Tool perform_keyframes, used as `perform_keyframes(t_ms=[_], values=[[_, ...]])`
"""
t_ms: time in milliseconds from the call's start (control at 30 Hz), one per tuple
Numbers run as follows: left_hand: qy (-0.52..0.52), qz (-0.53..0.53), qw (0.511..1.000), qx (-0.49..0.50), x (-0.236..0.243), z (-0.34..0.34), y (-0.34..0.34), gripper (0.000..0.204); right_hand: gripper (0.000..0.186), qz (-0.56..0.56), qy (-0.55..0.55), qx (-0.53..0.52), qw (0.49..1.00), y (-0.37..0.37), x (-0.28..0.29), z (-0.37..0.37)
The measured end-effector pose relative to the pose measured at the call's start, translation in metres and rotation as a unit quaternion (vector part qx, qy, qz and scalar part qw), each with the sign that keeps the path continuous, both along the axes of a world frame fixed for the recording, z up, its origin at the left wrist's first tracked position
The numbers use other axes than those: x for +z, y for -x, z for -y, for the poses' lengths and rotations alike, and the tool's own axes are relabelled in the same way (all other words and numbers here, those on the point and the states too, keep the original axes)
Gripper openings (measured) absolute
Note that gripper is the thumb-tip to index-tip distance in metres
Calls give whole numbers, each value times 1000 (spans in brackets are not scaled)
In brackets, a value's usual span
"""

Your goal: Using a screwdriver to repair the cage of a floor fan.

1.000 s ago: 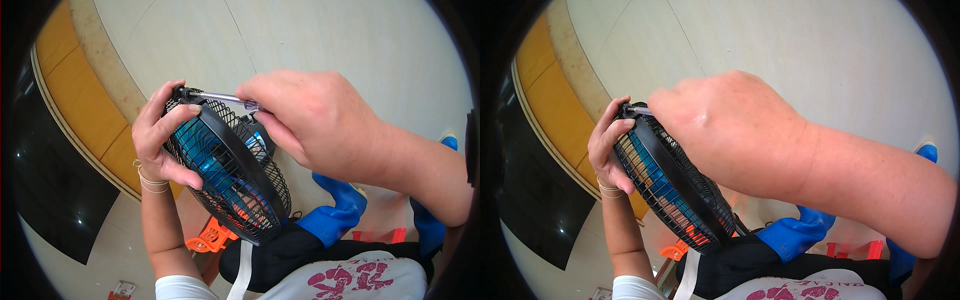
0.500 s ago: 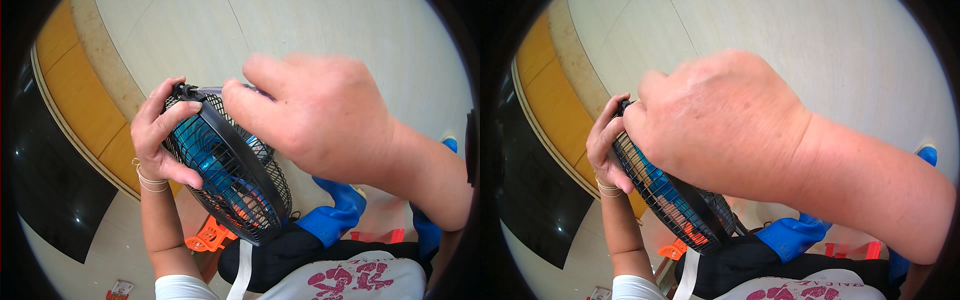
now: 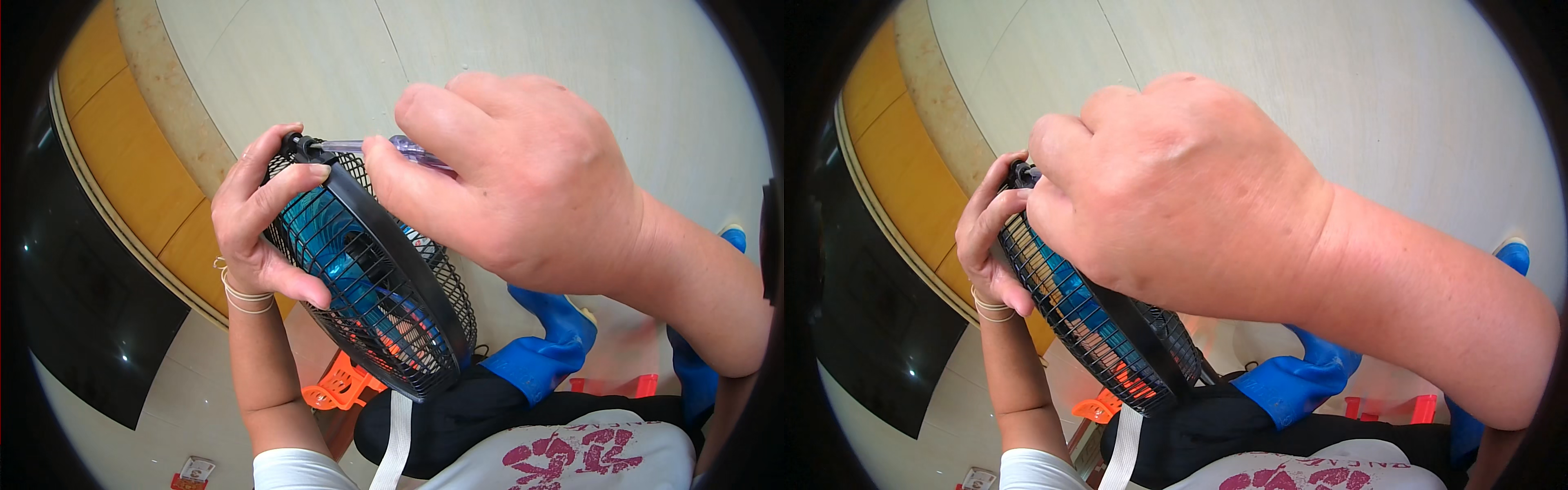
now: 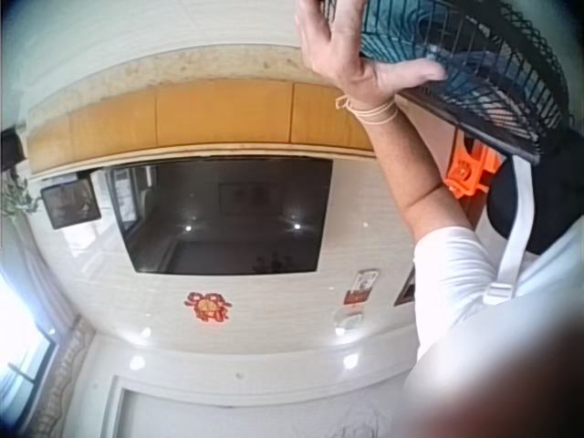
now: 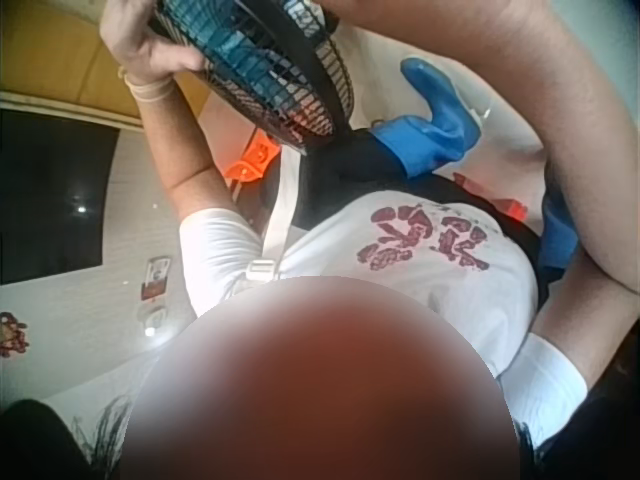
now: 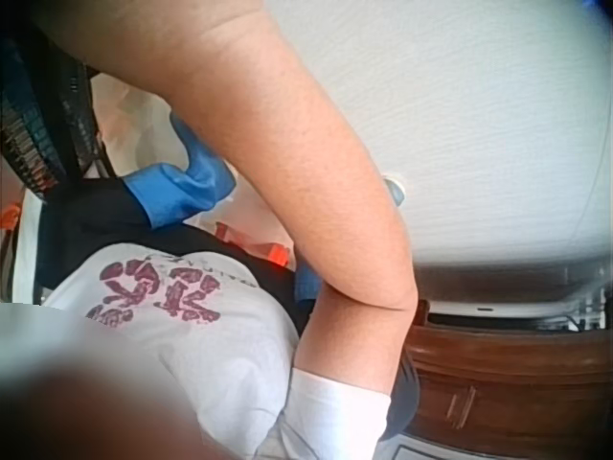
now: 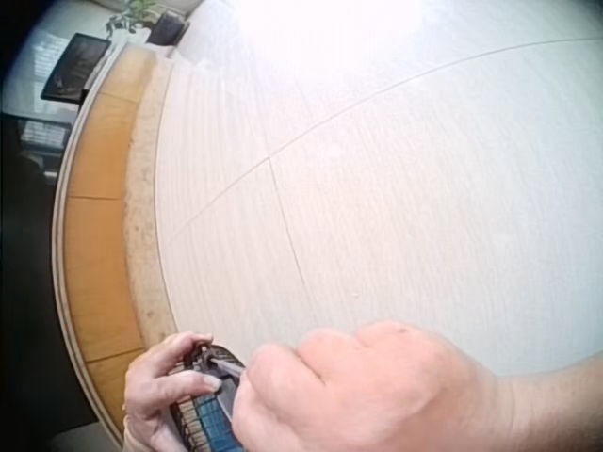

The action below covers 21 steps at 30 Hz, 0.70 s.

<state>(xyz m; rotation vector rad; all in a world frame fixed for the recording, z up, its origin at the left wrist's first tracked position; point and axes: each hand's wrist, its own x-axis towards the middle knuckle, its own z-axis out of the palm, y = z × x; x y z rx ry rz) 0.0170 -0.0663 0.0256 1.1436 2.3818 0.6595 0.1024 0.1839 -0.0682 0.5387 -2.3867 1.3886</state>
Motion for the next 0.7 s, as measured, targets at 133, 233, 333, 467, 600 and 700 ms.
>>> perform_keyframes(t_ms=[133, 233, 333, 467, 600, 700], values=[[-4, 3, 1000, 0, -1, 0, 0, 99, 26, -13, -1, 7, 1000, 2, -2, -4], [-1, 3, 1000, 0, -1, -1, 0, 100, 26, -24, 18, -2, 1000, 2, -4, -3], [4, 6, 1000, 4, 0, -1, 0, 100, 26, -33, 27, 0, 999, 3, -6, -5], [2, 2, 1000, -3, 0, -1, 1, 99, 27, -34, 31, 3, 999, 4, -9, -5], [7, 3, 1000, -3, 1, -2, 2, 99, 28, -29, 48, 18, 998, 4, -12, -5], [3, 2, 1000, -2, -1, -3, 1, 99, 29, -46, 44, 27, 998, 5, -13, -8]])
